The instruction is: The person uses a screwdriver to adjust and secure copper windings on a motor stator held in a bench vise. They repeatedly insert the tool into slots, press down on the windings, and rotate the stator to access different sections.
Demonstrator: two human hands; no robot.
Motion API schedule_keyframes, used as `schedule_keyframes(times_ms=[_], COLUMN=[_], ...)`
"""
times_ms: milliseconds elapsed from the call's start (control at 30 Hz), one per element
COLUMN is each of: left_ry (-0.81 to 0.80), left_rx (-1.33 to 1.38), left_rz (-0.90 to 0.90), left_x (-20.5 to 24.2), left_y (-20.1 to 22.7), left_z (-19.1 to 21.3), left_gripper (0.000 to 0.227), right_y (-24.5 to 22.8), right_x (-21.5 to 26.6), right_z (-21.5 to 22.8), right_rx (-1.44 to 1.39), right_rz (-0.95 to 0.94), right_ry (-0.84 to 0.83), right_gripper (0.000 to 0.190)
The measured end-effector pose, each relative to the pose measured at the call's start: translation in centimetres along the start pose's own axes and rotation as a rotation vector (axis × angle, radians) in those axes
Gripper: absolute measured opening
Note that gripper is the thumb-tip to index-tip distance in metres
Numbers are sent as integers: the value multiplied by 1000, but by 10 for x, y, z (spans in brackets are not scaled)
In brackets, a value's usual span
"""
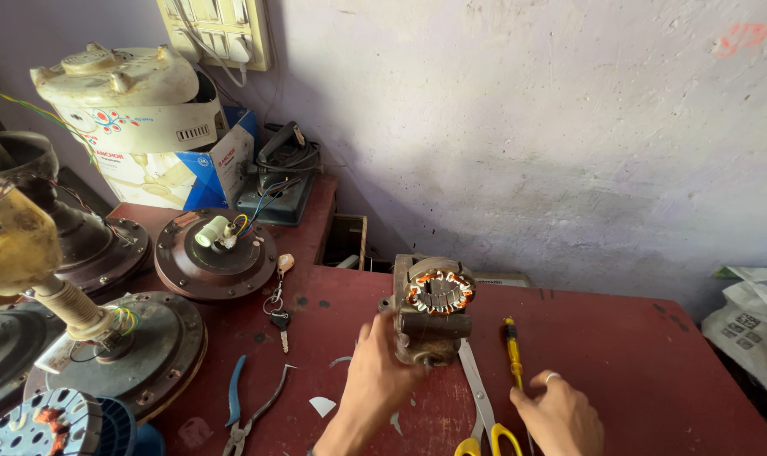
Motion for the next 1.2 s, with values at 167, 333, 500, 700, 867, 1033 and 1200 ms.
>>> schedule_keyframes(times_ms=[167, 333, 500, 700, 867, 1033, 1200], left_ry=[-281, -443, 87, -318, -514, -391, -111], left_rx=[149, 90, 38, 54, 99, 174, 419], left_rz=[75, -17, -318, -102, 31, 136, 42], left_x=[43, 51, 75, 72, 78, 69, 31], left_y=[-17, -42, -60, -62, -37, -1, 33], left_z=[4, -11, -18, -29, -10, 30, 40], left_gripper=[30, 17, 19, 21, 25, 31, 36], right_y=[-40, -89, -114, -118, -114, -113, -112], right_x=[32, 67, 88, 76, 61, 46, 39], right_z=[18, 24, 25, 24, 19, 14, 12], right_rx=[-433, -648, -553, -495, -622, -684, -699], right_rz=[506, 972, 1063, 948, 946, 1004, 897], right_ry=[280, 223, 204, 108, -50, -118, -114], right_gripper=[29, 27, 28, 23, 24, 24, 29])
Point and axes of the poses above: each hand's wrist, its own x-axis away from the middle knuckle, its own z-axis out of the back of the hand, y = z × x, the point moved 3 cm from there along -x, towards the middle knuckle, and after that the axes turned 3 degrees about -x, right-handed, at the moved point
